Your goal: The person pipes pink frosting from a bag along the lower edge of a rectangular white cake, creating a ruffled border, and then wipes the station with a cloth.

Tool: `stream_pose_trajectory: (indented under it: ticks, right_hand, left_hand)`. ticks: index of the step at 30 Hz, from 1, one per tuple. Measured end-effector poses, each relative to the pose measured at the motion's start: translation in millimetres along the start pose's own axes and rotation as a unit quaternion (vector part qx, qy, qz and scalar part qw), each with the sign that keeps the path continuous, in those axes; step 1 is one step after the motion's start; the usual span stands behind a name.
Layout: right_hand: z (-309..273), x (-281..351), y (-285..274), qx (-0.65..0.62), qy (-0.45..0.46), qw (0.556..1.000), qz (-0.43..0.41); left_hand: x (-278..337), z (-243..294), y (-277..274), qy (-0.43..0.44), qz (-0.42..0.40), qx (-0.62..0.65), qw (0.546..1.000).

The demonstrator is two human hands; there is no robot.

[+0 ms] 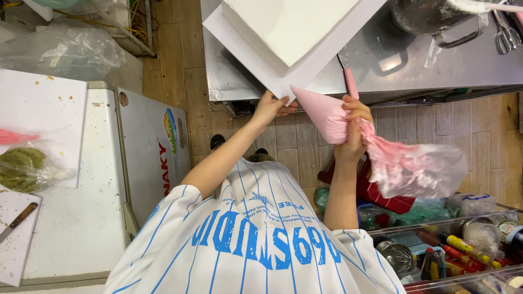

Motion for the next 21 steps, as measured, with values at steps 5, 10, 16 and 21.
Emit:
stream_pose_trajectory:
  ticks: [5, 10, 16, 21]
  right_hand:
    - [-3.2, 1.2, 18.1, 0.100, -0.063, 0.993, 0.027]
    - [-7.9, -7.2, 27.9, 0.140, -0.112, 0.982, 0.054]
    - [-6.0, -7.2, 35.5, 0.161, -0.123, 0.977, 0.071]
    - [-1.0, -7.5, 36.0, 0.157, -0.132, 0.975, 0.084]
  left_hand:
    - [-3.1, -1.4, 3.1, 0.015, 0.017, 0.006, 1.000]
    - [-1.4, 8.7, -3.2, 0.003, 0.034, 0.063, 0.997]
    - [1.4, 18.6, 0.5, 0.010, 0.008, 0.018, 1.000]
    - [-1.6, 17.8, -1.0, 0.016, -0.011, 0.010, 1.000]
Point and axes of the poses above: each hand's wrist, its own x-axis away from the middle knuckle, its own y-axis out of the palm, z = x × y, the point moved 5 cm from there along -x, towards the middle knuckle, and after that the axes turned 8 degrees about y, right-handed, at the moved point
